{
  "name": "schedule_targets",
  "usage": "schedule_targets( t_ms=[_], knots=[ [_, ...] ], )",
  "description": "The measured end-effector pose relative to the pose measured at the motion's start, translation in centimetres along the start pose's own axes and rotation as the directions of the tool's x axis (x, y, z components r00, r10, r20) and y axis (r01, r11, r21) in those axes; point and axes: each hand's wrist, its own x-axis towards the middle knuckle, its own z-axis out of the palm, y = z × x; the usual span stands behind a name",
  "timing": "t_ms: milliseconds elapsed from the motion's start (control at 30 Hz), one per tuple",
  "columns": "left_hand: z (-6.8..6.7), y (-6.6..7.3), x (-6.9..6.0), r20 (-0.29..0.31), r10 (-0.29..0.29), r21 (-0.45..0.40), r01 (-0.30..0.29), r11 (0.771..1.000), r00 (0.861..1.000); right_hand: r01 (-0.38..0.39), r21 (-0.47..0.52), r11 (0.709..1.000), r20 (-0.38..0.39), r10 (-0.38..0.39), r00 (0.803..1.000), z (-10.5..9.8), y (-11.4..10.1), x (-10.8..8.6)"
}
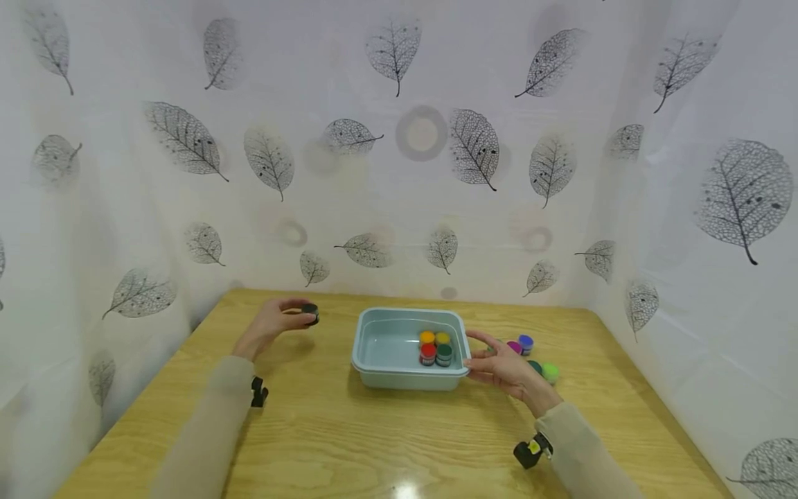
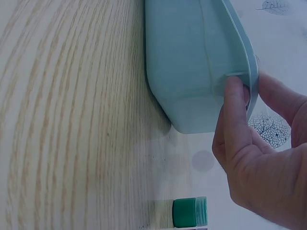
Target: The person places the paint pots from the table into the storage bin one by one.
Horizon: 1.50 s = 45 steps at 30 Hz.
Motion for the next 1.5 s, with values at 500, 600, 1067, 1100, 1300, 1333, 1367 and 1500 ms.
schedule_targets(
  t_ms=[500,600,1067,1100,1300,1333,1367,1500],
  knots=[
    [3.2,1.5,1.3,-0.006,-0.012,0.017,0.012,1.0,1.0,0.007,-0.002,1.0,0.006,-0.007,1.0,-0.1,0.1,-0.1],
    [3.8,1.7,1.3,-0.021,-0.029,0.029,0.03,0.999,0.999,0.008,-0.006,1.0,0.016,-0.008,1.0,-0.1,0.0,-0.1],
    [8.0,3.3,2.2,-0.084,-0.027,0.089,0.034,0.995,0.996,0.003,0.002,1.0,0.004,-0.003,1.0,0.0,0.0,0.0],
    [8.3,3.3,2.2,-0.096,-0.028,0.094,0.037,0.995,0.995,0.004,0.002,1.0,0.006,-0.004,1.0,0.1,0.0,0.0],
    [10.1,3.5,2.2,-0.15,-0.022,0.107,0.038,0.994,0.988,0.007,0.003,1.0,0.005,-0.007,1.0,0.1,0.0,-0.1],
    [10.3,3.6,2.1,-0.154,-0.02,0.101,0.036,0.994,0.988,0.007,0.003,1.0,0.004,-0.007,1.0,0.2,0.0,-0.1],
    [10.4,3.8,2.1,-0.16,-0.023,0.102,0.039,0.994,0.987,0.007,0.003,1.0,0.002,-0.007,1.0,0.2,0.0,-0.2],
    [10.9,4.0,2.2,-0.168,-0.029,0.116,0.049,0.992,0.985,0.005,0.002,1.0,-0.004,-0.005,1.0,0.1,-0.1,-0.2]
  ],
)
